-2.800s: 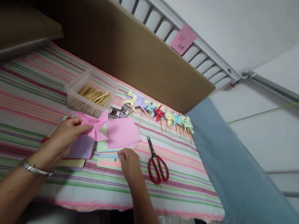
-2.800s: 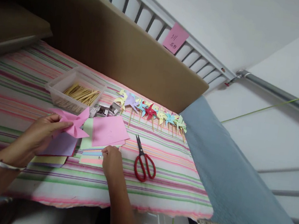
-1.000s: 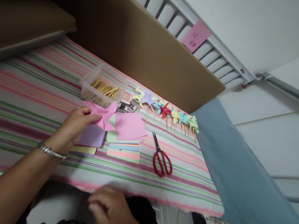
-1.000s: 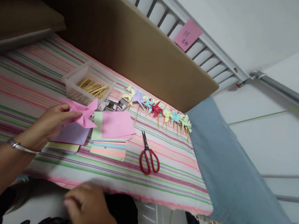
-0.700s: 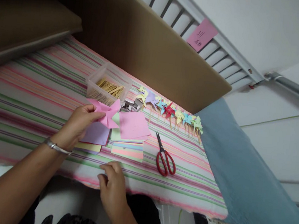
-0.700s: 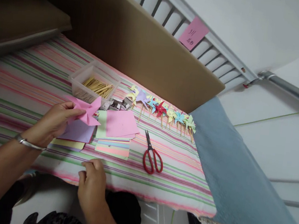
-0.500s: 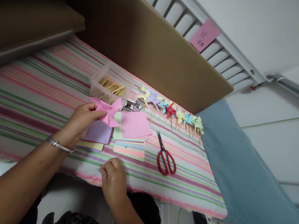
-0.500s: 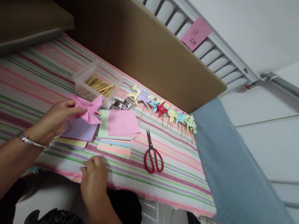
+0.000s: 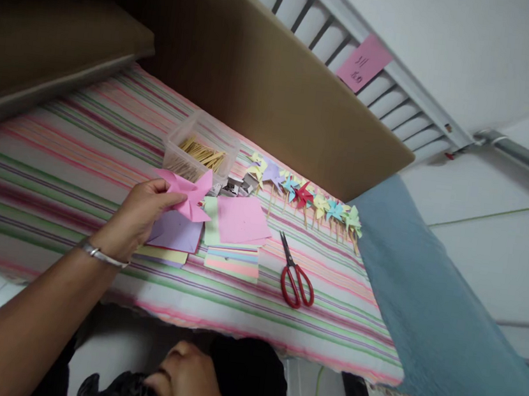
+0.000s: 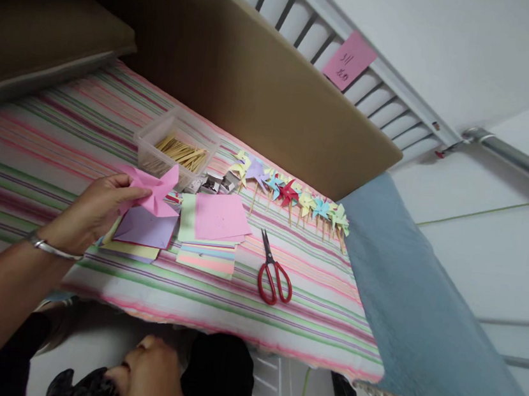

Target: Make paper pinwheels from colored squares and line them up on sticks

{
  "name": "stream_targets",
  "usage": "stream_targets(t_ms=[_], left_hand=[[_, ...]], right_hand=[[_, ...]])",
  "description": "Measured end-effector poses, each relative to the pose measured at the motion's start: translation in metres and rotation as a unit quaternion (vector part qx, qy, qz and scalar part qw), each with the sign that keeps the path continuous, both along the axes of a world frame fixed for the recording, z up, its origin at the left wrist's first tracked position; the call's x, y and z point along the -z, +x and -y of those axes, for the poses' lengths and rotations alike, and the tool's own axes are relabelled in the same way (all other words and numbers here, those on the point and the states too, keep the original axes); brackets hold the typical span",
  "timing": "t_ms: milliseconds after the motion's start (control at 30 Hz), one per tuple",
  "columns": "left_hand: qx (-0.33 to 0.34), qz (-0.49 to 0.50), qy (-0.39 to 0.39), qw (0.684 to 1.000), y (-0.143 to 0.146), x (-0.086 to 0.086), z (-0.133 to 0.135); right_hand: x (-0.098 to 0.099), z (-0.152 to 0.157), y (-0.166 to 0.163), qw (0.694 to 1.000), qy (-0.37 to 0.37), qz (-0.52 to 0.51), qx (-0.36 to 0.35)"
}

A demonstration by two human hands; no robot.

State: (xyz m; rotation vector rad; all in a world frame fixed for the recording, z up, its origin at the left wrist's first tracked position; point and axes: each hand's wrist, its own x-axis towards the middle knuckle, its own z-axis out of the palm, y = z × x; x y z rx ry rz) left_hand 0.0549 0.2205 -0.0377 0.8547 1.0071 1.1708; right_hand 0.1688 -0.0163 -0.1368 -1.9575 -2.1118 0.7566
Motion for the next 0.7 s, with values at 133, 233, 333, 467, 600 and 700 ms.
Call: stream_targets(t_ms=[133, 233, 333, 467, 600, 700], left_hand=[[0.003, -0.002, 0.008, 1.000, 0.001, 0.007, -0.002], [0.005, -0.006, 0.015, 1.000, 0.002, 0.014, -0.005], [0.006, 0.000, 0.012, 1.000, 0.003, 0.016, -0.006], [0.010, 0.002, 0.007, 1.000, 0.004, 0.015, -0.006], [0.009, 0.001, 0.005, 1.000, 0.005, 0.013, -0.006], [0.005, -0.001, 0.002, 1.000, 0.006, 0.012, -0.006]], right_hand=[[-0.023, -0.012, 0.017, 0.995, 0.053, -0.053, 0.072], [-0.032, -0.036, 0.023, 0.983, 0.130, -0.069, 0.113], [-0.029, -0.059, 0.021, 0.984, 0.151, -0.024, 0.095], [-0.023, -0.077, 0.015, 0.989, 0.125, 0.054, 0.066], [-0.021, -0.083, 0.016, 0.989, 0.112, 0.087, 0.043], [-0.020, -0.080, 0.018, 0.988, 0.122, 0.073, 0.054]])
